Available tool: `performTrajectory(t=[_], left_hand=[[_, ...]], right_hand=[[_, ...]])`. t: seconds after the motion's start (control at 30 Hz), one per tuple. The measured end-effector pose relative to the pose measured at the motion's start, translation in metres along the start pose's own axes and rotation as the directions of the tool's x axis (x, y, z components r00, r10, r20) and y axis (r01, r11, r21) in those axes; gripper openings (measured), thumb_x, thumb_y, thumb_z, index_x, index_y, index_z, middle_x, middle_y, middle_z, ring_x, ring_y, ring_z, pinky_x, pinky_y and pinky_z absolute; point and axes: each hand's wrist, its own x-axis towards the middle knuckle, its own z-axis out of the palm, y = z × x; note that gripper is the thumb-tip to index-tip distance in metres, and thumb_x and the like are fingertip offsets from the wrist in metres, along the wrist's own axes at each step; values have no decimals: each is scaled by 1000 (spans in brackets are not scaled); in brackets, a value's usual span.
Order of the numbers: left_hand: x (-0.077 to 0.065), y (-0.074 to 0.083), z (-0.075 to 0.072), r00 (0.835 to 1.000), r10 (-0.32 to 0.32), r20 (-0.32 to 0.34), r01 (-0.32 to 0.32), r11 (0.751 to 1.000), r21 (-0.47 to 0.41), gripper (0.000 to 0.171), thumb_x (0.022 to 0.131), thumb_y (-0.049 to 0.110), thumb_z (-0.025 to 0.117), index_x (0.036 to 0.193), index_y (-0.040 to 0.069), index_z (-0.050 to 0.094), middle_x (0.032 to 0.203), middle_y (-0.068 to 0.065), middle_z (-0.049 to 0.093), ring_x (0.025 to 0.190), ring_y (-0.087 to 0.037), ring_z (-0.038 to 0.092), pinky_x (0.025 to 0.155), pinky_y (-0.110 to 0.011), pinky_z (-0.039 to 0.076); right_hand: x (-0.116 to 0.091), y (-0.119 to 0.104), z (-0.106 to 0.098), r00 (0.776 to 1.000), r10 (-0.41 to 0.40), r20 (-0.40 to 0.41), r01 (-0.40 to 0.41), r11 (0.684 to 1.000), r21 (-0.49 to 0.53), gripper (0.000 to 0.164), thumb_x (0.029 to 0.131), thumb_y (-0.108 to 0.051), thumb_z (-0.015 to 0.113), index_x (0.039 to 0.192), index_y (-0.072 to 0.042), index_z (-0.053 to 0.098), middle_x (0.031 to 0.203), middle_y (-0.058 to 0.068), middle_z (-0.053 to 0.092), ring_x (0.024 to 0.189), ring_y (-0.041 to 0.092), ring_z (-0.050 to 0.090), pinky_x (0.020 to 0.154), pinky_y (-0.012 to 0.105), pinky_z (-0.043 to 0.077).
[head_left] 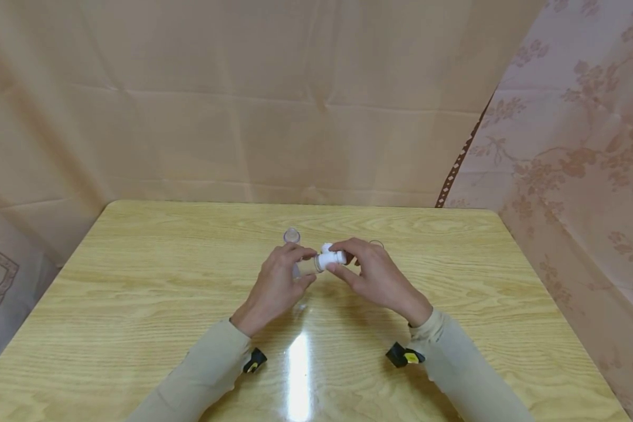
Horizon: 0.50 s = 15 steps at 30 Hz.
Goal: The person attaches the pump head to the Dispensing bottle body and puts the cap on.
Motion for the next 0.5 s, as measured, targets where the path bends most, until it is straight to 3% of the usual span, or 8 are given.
performTrajectory(t=[0.27,0.5], left_hand=[[0,0,-1,1000,-3,-6,3,1000,2,36,81,2,84,114,4,73,114,-10,67,101,-28,60,84,-44,51],[1,0,-1,1000,-13,9,13,1000,-4,36,80,3,85,114,4,74,111,-9,67,100,-29,60,84,-45,52]], right_hand=[[-1,1,-1,1000,17,1,-17,1000,10,36,93,-24,77,123,-5,69,106,0,71,89,18,62,78,38,44],[-1,2,-1,999,-39,-9,39,999,23,41,87,-16,82,124,-8,68,110,1,70,90,22,63,77,43,48]])
